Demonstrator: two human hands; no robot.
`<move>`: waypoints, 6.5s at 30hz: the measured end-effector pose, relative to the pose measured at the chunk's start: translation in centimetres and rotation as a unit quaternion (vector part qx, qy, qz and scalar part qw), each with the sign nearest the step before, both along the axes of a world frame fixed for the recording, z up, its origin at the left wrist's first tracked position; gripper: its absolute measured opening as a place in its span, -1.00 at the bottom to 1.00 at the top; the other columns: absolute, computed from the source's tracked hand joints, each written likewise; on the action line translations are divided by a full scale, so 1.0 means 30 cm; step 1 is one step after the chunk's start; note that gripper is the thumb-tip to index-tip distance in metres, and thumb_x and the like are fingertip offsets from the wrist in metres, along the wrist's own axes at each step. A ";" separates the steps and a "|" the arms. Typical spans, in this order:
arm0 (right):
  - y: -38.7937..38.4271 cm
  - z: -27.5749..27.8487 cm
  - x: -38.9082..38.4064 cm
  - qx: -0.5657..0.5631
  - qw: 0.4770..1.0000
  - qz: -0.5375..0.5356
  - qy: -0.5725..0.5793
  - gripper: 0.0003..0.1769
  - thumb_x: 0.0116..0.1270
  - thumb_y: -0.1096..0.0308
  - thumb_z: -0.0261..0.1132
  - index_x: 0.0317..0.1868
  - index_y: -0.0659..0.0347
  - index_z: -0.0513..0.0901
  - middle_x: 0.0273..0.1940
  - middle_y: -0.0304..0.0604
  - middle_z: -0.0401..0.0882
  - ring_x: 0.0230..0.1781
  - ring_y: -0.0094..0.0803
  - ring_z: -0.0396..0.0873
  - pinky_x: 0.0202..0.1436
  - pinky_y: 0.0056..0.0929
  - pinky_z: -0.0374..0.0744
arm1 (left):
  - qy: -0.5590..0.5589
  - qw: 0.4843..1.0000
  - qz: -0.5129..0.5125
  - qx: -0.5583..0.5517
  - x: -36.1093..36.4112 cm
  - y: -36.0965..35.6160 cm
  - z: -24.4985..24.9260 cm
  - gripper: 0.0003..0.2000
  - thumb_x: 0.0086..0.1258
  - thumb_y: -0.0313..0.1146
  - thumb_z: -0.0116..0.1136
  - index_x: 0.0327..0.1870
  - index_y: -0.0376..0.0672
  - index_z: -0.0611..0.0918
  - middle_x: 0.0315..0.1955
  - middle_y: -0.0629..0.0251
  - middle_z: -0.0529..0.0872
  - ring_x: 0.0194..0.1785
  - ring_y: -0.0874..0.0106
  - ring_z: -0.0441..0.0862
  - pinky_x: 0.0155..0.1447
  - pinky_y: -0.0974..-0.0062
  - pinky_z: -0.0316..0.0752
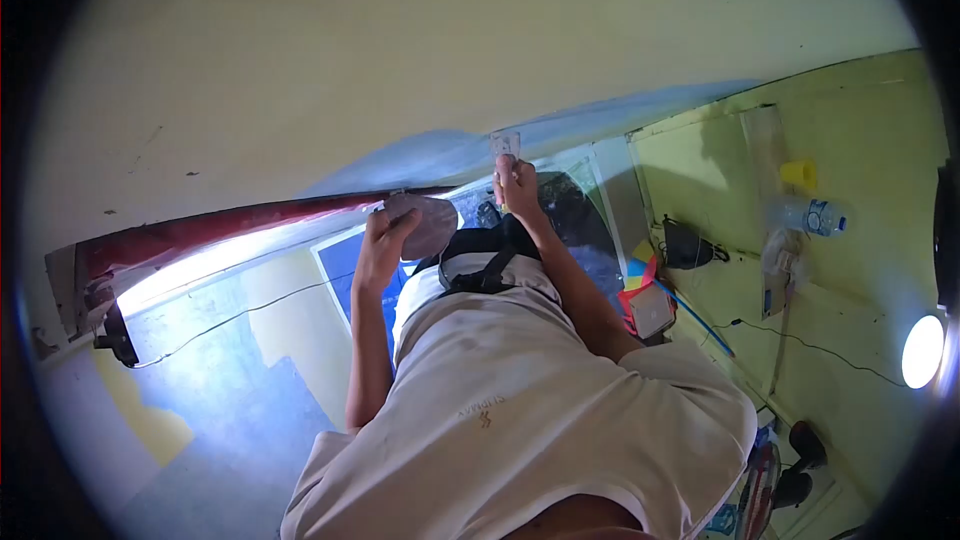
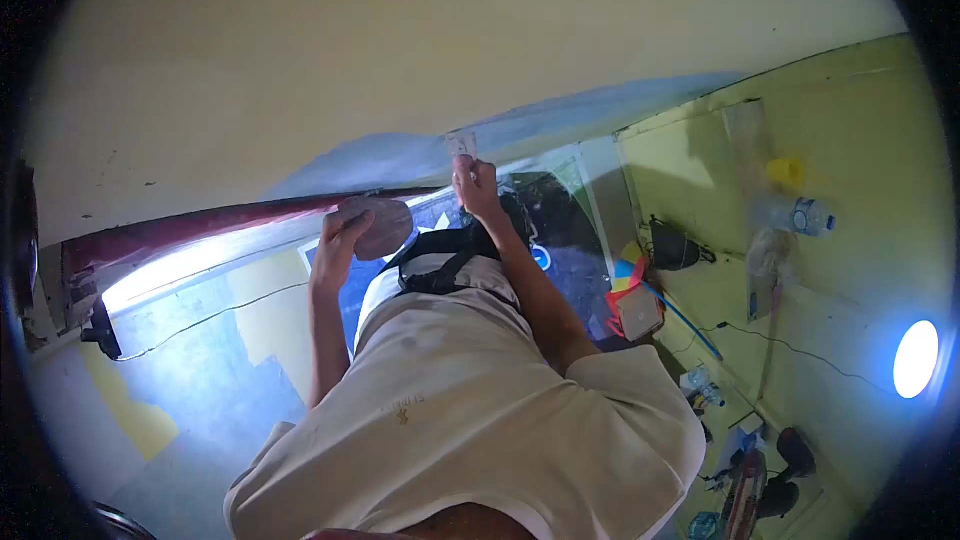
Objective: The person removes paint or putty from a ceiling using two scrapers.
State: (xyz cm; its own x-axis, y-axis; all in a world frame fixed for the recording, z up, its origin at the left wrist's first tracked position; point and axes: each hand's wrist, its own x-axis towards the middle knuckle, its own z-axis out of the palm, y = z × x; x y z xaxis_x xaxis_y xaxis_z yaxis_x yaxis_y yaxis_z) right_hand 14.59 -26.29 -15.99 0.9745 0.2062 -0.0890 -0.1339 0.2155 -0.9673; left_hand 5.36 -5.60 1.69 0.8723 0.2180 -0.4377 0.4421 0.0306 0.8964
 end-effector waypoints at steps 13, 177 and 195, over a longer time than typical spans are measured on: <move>-0.031 0.054 0.016 -0.043 0.998 0.034 -0.004 -0.41 0.53 0.03 0.08 -0.66 0.18 0.39 -0.77 -0.36 0.35 -0.79 -0.60 0.36 -0.69 -0.51 0.29 | 0.057 0.995 -0.042 0.064 -0.002 0.001 0.009 -0.74 0.39 -0.29 0.24 -0.07 -0.31 0.69 -0.25 0.32 0.74 -0.17 0.54 0.60 -0.03 0.51 0.48; 0.050 0.046 -0.030 0.043 0.998 -0.034 0.038 -0.36 0.56 0.00 0.06 -0.71 0.14 0.39 -0.83 -0.36 0.28 -0.85 -0.64 0.25 -0.76 -0.58 0.22 | 0.030 0.999 -0.026 -0.005 0.011 0.026 -0.028 -0.74 0.37 -0.31 0.27 -0.05 -0.30 0.67 -0.21 0.31 0.73 -0.13 0.51 0.62 0.02 0.52 0.48; 0.014 0.054 -0.001 0.015 1.000 0.004 0.000 -0.40 0.52 -0.02 0.12 -0.63 0.22 0.43 -0.74 -0.38 0.32 -0.69 -0.67 0.30 -0.62 -0.52 0.25 | 0.032 0.998 -0.053 -0.005 0.021 0.020 -0.014 -0.76 0.39 -0.36 0.23 -0.02 -0.29 0.67 -0.19 0.31 0.73 -0.11 0.52 0.63 0.03 0.52 0.48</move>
